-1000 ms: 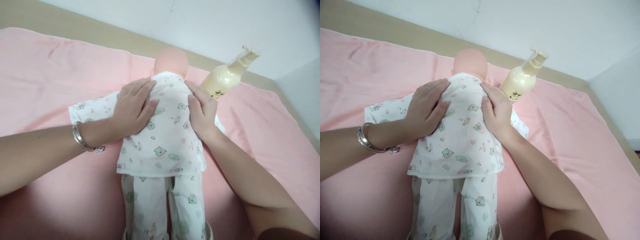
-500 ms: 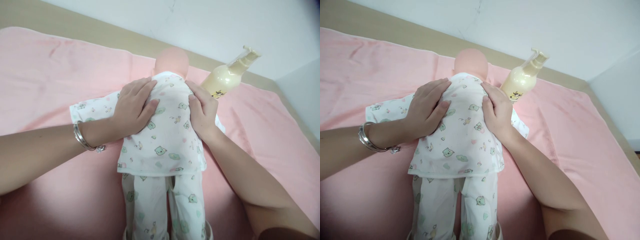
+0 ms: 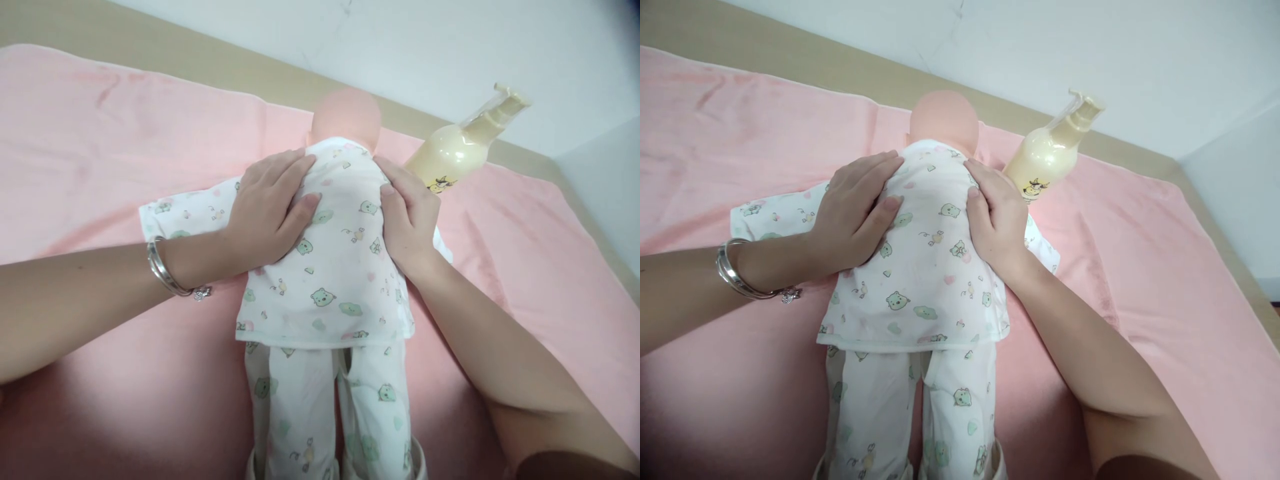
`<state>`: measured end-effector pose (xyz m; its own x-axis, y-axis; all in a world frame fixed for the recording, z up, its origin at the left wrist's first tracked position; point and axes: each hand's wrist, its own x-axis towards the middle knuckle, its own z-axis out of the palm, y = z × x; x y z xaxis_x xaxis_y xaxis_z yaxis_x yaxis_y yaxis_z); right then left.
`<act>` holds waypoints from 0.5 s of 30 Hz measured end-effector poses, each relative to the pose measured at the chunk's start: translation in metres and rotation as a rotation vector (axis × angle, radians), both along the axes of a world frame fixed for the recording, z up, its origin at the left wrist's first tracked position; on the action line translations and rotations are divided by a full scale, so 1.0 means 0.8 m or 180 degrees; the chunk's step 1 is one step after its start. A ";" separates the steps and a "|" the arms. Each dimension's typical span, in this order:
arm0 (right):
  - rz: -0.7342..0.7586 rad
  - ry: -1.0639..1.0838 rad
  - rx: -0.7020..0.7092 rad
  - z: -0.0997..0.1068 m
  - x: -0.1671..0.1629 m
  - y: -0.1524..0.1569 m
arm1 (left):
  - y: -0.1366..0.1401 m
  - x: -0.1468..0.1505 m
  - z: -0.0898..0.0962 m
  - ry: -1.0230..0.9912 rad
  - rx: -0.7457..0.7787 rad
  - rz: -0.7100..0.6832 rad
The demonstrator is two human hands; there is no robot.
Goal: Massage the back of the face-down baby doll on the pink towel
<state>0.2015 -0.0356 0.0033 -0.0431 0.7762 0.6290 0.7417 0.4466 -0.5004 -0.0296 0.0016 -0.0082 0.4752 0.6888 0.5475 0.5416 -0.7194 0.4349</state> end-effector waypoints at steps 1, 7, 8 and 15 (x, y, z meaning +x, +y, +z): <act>0.0000 0.0016 -0.0003 0.000 0.000 0.000 | 0.000 0.000 0.000 0.0005 -0.0009 0.0003; 0.0015 0.0062 0.0051 -0.001 0.000 0.000 | -0.001 0.002 0.002 0.0016 -0.0015 0.0009; 0.0011 0.0053 0.0077 -0.001 0.000 0.000 | -0.001 0.002 0.003 0.0011 -0.0024 0.0012; 0.0029 0.0012 -0.0011 0.000 0.001 0.001 | 0.000 0.003 0.004 0.0026 -0.0188 0.0080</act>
